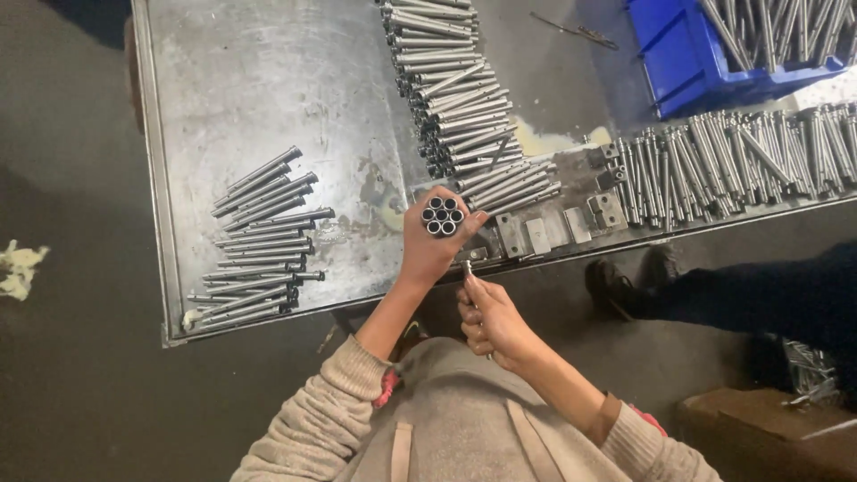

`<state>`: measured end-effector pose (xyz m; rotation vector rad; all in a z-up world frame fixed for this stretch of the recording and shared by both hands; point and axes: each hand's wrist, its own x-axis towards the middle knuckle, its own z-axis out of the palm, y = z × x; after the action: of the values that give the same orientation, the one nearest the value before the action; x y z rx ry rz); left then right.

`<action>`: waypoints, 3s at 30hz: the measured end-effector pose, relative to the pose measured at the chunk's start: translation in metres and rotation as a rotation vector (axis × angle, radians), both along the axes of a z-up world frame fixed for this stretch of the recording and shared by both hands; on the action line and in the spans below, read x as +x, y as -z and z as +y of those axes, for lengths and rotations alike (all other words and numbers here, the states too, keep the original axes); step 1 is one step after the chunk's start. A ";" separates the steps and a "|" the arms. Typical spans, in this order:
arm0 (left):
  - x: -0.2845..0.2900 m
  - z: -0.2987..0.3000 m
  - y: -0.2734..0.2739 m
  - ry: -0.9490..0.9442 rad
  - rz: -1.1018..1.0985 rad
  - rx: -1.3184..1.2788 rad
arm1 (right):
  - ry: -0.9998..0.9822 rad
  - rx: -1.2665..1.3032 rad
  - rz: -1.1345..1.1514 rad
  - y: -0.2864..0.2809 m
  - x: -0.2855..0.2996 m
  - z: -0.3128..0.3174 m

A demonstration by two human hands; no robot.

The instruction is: A person is shown picking up long metal rods from a pile on a workbench and inserting them one by one into a circular metal fixture.

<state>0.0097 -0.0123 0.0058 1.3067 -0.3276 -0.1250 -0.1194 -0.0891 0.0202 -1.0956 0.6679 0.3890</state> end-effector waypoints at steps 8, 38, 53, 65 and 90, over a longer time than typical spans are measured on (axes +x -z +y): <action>-0.003 -0.001 0.003 -0.010 -0.010 -0.026 | 0.002 -0.226 -0.063 0.015 -0.006 -0.026; -0.017 -0.012 0.003 -0.298 -0.106 0.155 | -0.154 -1.352 -0.733 0.038 0.005 -0.147; -0.016 -0.011 0.011 -0.318 -0.113 0.171 | -0.290 -1.381 -0.854 0.031 -0.010 -0.225; -0.022 -0.011 -0.009 -0.158 -0.223 0.108 | 0.031 -1.392 -0.854 0.016 0.049 -0.187; -0.020 -0.003 0.003 -0.096 -0.140 -0.028 | 0.015 0.083 0.037 0.016 -0.014 -0.007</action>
<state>-0.0100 -0.0155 0.0033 1.3043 -0.3831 0.0519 -0.1331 -0.0960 0.0039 -1.0057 0.6866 0.4211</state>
